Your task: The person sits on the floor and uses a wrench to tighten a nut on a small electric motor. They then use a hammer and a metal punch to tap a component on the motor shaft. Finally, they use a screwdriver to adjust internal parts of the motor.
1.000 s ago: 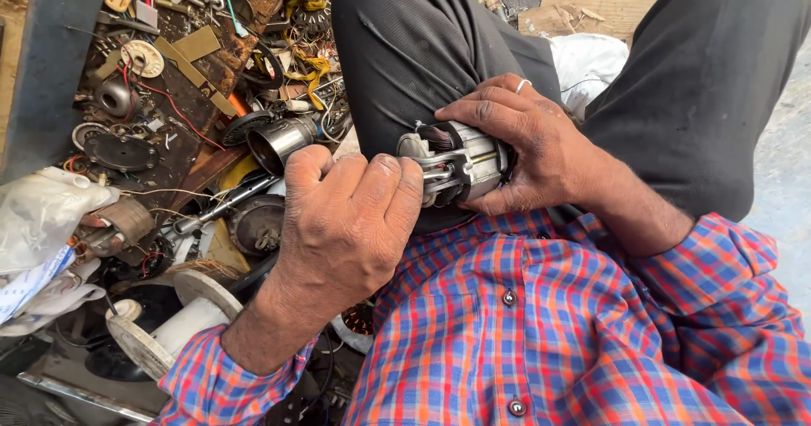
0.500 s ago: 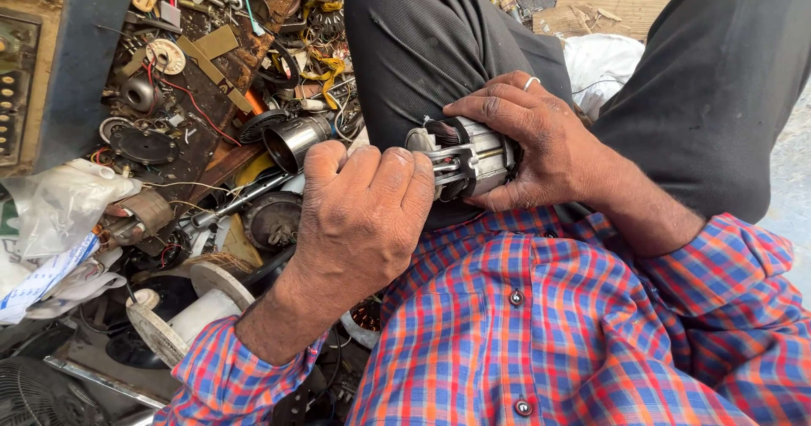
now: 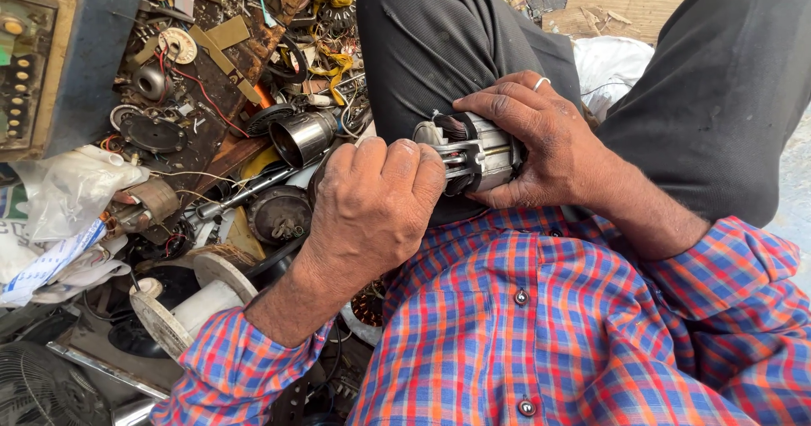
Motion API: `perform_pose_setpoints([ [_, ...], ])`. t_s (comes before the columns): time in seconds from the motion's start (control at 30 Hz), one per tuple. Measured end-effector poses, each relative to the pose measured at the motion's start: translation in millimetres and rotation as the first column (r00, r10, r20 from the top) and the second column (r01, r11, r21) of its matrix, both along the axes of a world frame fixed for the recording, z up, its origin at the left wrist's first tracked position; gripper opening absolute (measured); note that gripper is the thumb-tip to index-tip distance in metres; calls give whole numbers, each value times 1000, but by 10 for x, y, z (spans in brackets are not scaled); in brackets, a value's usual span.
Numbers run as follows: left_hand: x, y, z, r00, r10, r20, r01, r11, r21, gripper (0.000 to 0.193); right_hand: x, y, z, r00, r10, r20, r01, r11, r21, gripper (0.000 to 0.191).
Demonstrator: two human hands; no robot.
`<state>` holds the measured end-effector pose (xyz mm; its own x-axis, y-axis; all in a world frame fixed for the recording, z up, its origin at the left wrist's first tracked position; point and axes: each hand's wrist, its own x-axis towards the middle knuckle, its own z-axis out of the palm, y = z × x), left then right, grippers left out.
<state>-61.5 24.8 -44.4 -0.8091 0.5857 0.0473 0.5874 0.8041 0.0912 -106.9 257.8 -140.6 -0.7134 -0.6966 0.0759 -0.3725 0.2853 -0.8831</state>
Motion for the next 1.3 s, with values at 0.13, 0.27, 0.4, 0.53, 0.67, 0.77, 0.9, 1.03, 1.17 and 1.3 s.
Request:
perform_pose_setpoints([
  [0.13,-31,5,54,995,2,96,-3,1000,15,11,60,-21,14,999,-22,-23,22,1000,20,89],
  [0.27,-86,10,84,969,21,245,-39,997,70,6,90,-34,11,999,-37,-40,37,999,-5,86],
  [0.4,-133,24,67,939,48,341,-66,997,42,8,95,-26,11,999,-38,-24,37,999,-14,86],
  [0.53,-121,31,53,933,71,352,-90,995,39,7,130,-42,17,998,-54,-44,55,998,15,88],
  [0.67,-66,28,53,899,119,421,-124,992,-16,3,148,-45,28,998,-50,-48,51,998,21,90],
  [0.77,-38,29,75,887,162,433,-174,985,-13,5,148,-30,78,998,-27,-63,29,999,35,95],
  [0.9,18,84,237,911,140,387,-151,989,-1,7,151,-33,210,988,-42,-149,51,997,55,86],
  [1.03,144,120,588,953,170,252,-181,983,20,3,64,80,344,996,5,-94,-4,1000,8,85],
  [1.17,212,23,755,934,229,273,-293,929,226,7,-70,379,460,998,63,-17,-63,997,39,84],
  [1.3,270,117,311,665,194,721,-655,616,437,48,-147,611,524,991,124,51,-129,986,107,83],
])
